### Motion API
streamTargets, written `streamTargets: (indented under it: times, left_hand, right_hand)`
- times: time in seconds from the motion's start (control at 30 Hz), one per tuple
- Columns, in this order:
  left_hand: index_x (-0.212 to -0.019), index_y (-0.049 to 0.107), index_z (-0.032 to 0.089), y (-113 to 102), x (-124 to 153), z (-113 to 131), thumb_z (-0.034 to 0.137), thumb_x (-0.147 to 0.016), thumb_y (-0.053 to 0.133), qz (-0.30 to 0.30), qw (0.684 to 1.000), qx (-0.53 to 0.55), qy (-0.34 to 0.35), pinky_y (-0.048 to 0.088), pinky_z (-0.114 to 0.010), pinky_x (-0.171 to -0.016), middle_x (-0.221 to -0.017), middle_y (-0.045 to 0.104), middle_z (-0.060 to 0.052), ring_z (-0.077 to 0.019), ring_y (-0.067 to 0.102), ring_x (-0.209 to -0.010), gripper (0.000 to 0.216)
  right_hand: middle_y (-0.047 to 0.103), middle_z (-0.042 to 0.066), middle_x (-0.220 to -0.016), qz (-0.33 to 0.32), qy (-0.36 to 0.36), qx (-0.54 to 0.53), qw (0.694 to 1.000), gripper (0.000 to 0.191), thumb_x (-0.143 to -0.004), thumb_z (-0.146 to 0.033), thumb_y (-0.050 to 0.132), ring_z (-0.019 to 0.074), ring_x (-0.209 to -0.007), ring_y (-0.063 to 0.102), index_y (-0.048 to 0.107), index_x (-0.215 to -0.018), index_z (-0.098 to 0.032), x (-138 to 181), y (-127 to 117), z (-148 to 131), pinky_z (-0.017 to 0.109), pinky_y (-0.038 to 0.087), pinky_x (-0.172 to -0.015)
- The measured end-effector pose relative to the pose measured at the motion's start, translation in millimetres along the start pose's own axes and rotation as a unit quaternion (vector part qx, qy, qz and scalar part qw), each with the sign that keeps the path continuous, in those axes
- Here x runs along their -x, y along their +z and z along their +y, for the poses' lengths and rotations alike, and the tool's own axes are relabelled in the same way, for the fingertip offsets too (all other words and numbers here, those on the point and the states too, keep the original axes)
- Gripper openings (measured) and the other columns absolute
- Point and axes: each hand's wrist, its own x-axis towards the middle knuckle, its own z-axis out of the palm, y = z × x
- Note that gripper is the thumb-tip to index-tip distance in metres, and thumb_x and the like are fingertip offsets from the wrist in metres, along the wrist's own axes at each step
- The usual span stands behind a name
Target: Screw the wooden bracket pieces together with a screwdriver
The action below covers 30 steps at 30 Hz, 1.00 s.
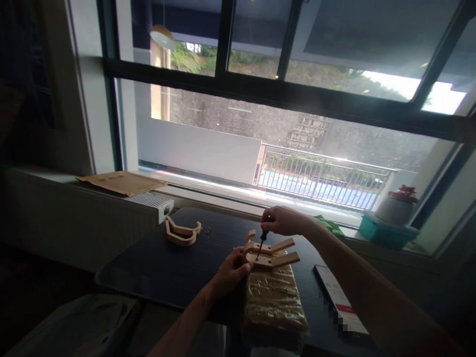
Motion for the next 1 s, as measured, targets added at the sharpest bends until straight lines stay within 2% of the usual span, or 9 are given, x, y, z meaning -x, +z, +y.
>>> streamTargets:
  times: [0.13,0.3,0.43,0.63,0.83,1.0]
  left_hand:
    - [-0.104,0.057,0.017,-0.2,0.6,-0.5,0.025,-0.075,0.059,0.001,1.0,0.003,-0.006,0.042,-0.029,-0.078,-0.09,0.061,-0.003,-0.0198,0.055,-0.087,0.03]
    - [-0.103,0.057,0.017,0.9,1.4,4.2,0.024,-0.075,0.06,0.001,1.0,0.008,-0.005,0.042,-0.029,-0.078,-0.09,0.061,-0.003,-0.0192,0.055,-0.086,0.029]
    - [-0.103,0.055,0.016,1.1,1.9,7.9,0.022,-0.076,0.058,-0.004,1.0,0.01,-0.004,0.043,-0.028,-0.077,-0.089,0.061,-0.003,-0.0188,0.055,-0.085,0.028]
    - [-0.103,0.055,0.016,0.5,0.4,2.7,0.022,-0.077,0.058,-0.006,1.0,0.011,-0.003,0.042,-0.028,-0.077,-0.09,0.061,-0.003,-0.0185,0.055,-0.086,0.027]
    - [-0.103,0.055,0.016,0.4,0.7,1.1,0.022,-0.076,0.058,-0.005,1.0,0.018,-0.003,0.042,-0.027,-0.075,-0.085,0.06,-0.001,-0.0171,0.055,-0.082,0.028]
    - [-0.101,0.055,0.016,1.4,0.0,1.1,0.022,-0.076,0.059,-0.009,1.0,0.027,0.001,0.042,-0.027,-0.073,-0.085,0.06,-0.002,-0.0169,0.055,-0.081,0.026]
  right_hand:
    - [0.065,0.0,-0.079,0.007,-0.001,0.015,1.0,0.025,-0.083,-0.039,0.049,0.0109,-0.063,0.055,0.064,-0.088,-0.021,1.0,3.6,-1.6,0.023,0.039,-0.054]
    - [0.061,0.002,-0.079,0.044,0.034,0.053,0.997,0.031,-0.087,-0.042,0.044,0.0128,-0.067,0.055,0.06,-0.09,-0.016,-0.5,12.5,-3.3,0.029,0.044,-0.062]
    - [0.061,0.002,-0.083,0.029,0.022,0.052,0.998,0.03,-0.087,-0.042,0.047,0.0116,-0.067,0.056,0.059,-0.094,-0.015,-0.5,10.1,-4.5,0.03,0.047,-0.063]
    - [0.064,0.001,-0.083,0.033,-0.002,0.034,0.999,0.021,-0.085,-0.036,0.049,0.0104,-0.066,0.055,0.061,-0.093,-0.021,1.2,8.4,-2.8,0.024,0.043,-0.059]
    - [0.061,0.003,-0.087,0.037,0.031,0.055,0.997,0.029,-0.088,-0.039,0.045,0.0131,-0.072,0.057,0.057,-0.099,-0.015,-1.3,14.6,-1.6,0.032,0.047,-0.066]
    - [0.06,0.005,-0.097,-0.001,0.025,0.061,0.998,0.028,-0.088,-0.037,0.048,0.0146,-0.08,0.059,0.057,-0.103,-0.015,0.6,8.7,-8.6,0.034,0.049,-0.071]
